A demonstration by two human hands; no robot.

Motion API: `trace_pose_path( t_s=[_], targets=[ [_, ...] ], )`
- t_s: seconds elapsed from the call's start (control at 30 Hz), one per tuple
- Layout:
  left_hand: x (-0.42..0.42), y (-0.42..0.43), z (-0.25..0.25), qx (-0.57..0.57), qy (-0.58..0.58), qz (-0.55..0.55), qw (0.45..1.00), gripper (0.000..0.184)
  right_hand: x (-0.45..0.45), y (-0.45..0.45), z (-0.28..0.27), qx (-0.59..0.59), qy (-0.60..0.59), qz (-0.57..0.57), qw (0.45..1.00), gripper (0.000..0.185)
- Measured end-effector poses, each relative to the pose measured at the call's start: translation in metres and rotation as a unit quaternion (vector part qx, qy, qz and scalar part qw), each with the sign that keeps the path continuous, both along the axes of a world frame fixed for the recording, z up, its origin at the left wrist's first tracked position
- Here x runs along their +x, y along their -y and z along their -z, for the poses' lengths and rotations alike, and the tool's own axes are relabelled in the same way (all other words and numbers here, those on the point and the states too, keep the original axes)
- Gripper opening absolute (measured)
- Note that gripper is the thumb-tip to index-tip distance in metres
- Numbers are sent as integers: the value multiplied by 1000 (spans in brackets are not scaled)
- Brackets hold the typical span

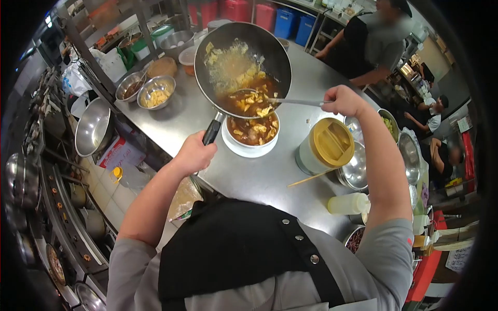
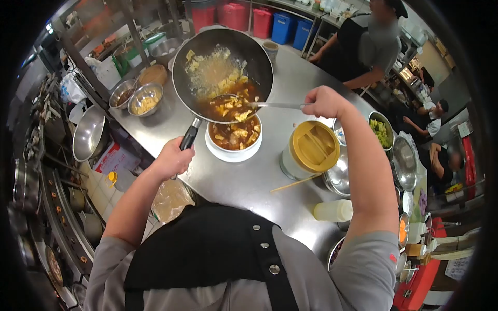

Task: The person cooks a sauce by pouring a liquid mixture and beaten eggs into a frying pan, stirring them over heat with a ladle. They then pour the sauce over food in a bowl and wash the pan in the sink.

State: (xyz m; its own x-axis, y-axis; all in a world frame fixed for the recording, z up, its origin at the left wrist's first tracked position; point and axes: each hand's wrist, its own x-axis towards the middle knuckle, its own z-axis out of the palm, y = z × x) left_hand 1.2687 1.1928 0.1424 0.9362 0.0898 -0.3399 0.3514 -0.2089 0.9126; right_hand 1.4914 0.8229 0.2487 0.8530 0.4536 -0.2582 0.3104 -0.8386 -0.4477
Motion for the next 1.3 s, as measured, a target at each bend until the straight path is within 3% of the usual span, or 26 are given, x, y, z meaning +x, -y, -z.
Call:
trace_pose_path(
  t_s=[1.3],
  targets=[
    [-4, -5, -14, -76, 9, -8, 997, 11, -42, 35, -46, 12, 119, 6, 993, 21]
  ],
)
